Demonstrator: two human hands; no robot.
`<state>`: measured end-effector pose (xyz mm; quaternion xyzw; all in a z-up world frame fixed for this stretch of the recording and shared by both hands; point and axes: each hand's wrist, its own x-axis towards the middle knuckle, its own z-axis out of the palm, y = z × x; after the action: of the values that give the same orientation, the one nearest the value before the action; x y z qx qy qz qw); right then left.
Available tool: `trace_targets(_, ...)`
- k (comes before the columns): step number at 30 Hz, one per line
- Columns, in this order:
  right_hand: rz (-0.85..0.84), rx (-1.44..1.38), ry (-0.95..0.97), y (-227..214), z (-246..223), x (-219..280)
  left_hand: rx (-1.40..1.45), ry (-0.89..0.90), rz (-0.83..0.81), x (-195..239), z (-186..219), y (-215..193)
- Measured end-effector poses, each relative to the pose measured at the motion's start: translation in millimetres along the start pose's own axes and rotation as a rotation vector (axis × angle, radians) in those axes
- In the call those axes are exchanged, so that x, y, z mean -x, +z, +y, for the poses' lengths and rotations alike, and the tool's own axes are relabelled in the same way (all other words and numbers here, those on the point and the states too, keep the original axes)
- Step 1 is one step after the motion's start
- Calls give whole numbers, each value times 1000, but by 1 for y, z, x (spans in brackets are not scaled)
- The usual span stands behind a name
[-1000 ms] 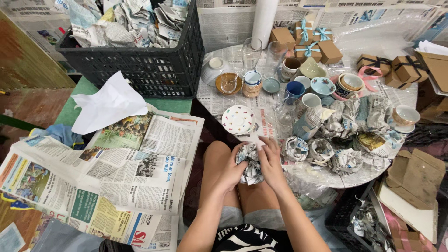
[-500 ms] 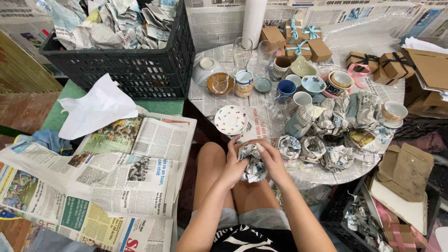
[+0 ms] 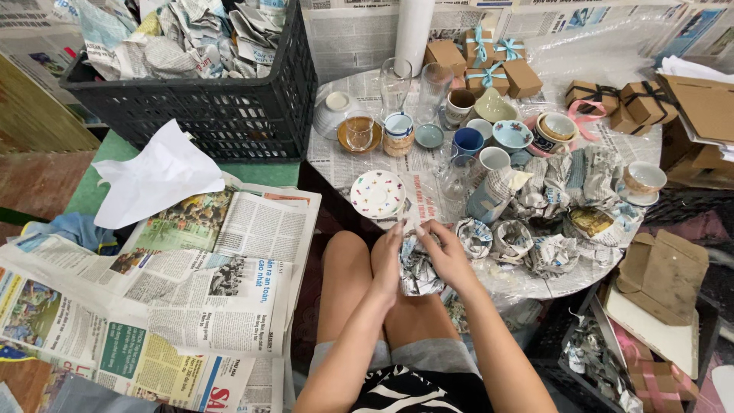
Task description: The person wraps small ceramic items, including a saucer and a cup, using newspaper. They fold the paper around each item and place the wrapped pieces on a table covered with newspaper.
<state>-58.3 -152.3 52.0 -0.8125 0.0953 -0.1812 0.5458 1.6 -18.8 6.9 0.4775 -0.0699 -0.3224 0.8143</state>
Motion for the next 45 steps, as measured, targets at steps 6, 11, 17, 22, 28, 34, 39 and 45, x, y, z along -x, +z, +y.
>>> trace_targets(6,15,-72,-8,1,-19,5,-280,84,-43,-10,-19,1)
trace_targets(11,-8,304,-219,-5,-41,0,-101,-24,-44,-13,-19,1)
trace_targets(17,-91,556,-12,-15,-39,10,-86,-72,-39,-15,-13,6)
trace_targets(22,-167,-428,85,-34,-7,-1,53,-162,34,-21,-19,10)
trace_targets(28,58,122,-53,-36,7,18,-24,-88,188,-46,-22,15)
trace_targets(34,159,358,-157,-36,-16,22,-119,-76,315,-65,-35,22)
trace_targets(39,157,472,-195,-47,-25,14,-129,-71,352,-71,-43,24)
trace_targets(45,327,446,-25,-34,-2,12,-159,-6,312,-64,-54,39)
